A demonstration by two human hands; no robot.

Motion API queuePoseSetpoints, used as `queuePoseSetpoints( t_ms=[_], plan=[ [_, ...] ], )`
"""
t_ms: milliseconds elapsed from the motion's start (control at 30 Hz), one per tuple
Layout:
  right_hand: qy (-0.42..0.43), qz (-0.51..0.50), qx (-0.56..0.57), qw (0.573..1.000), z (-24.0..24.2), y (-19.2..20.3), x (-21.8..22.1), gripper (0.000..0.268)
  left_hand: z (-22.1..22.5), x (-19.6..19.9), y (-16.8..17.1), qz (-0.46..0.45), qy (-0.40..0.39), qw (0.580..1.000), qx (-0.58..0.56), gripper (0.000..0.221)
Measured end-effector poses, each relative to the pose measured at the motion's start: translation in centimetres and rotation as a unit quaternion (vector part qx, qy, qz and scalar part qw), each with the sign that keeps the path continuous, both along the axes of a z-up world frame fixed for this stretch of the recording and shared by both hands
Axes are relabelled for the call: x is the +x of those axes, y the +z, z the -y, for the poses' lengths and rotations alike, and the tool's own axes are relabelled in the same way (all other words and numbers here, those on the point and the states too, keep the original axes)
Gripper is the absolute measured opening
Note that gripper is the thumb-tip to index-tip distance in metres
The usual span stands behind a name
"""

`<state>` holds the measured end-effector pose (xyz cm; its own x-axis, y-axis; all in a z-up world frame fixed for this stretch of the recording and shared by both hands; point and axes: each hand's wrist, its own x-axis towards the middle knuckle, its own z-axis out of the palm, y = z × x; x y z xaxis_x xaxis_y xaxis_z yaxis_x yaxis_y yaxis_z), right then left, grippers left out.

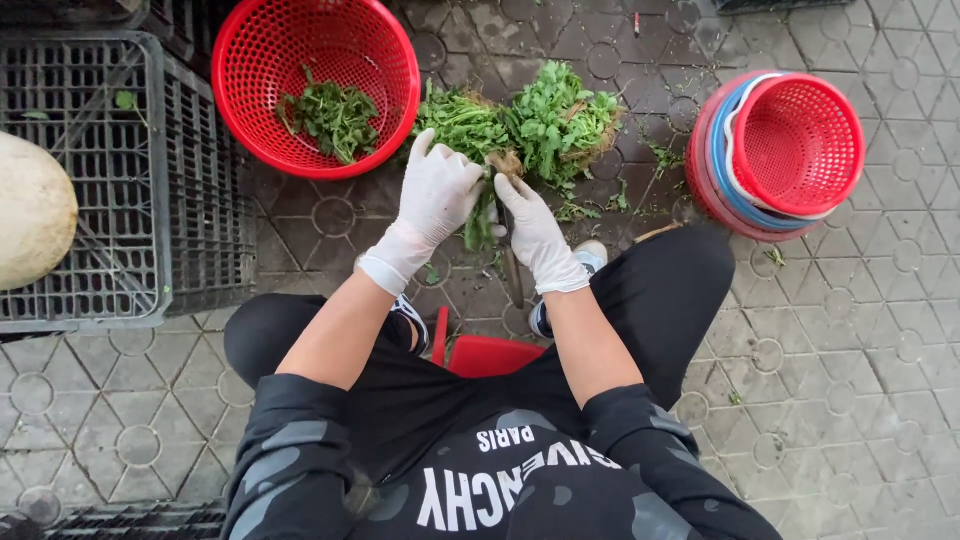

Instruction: Sorting and trimming fresh herbs by removing roots with a knife and placing them into a basket.

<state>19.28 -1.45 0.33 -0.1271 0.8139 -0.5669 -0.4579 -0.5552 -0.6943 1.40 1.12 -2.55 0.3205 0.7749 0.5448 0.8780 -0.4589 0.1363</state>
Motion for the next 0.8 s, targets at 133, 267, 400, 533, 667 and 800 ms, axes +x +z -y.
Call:
queuePoseSetpoints(
  t_ms=[133, 267, 400, 533, 667, 800],
  plan=[
    [0.031, 0.045, 0.032, 0.998, 0.2, -2.0, -0.1, 0.037, 0.1, 0.0, 0.0, -0.015, -0.015, 0.999, 0.045, 0.024],
    [0.015, 0.065, 0.024, 0.997, 0.4, 0.2, -0.6, 0.042, 0.4, 0.1, 0.1, -0.010, -0.031, 0.994, 0.100, 0.016],
    [-0.014, 0.074, -0.003, 0.997, 0.3, 0.6, -0.9, 0.043, 2.1, 1.0, 2.1, -0.015, -0.053, 0.994, 0.094, 0.015],
    [-0.022, -0.031, -0.045, 0.998, -0.6, -0.3, 0.8, 0.041, 1.5, -1.7, 9.8, -0.109, 0.027, 0.992, 0.060, 0.021],
    [0.019, -0.146, -0.025, 0.989, -0.2, 0.3, 1.5, 0.045, -1.0, -6.3, 9.4, 0.052, 0.058, 0.995, -0.069, 0.078],
    [-0.004, -0.131, -0.072, 0.989, 0.0, 1.1, 1.4, 0.049, 0.4, -2.8, 3.4, 0.128, -0.022, 0.952, -0.276, 0.120]
  ],
)
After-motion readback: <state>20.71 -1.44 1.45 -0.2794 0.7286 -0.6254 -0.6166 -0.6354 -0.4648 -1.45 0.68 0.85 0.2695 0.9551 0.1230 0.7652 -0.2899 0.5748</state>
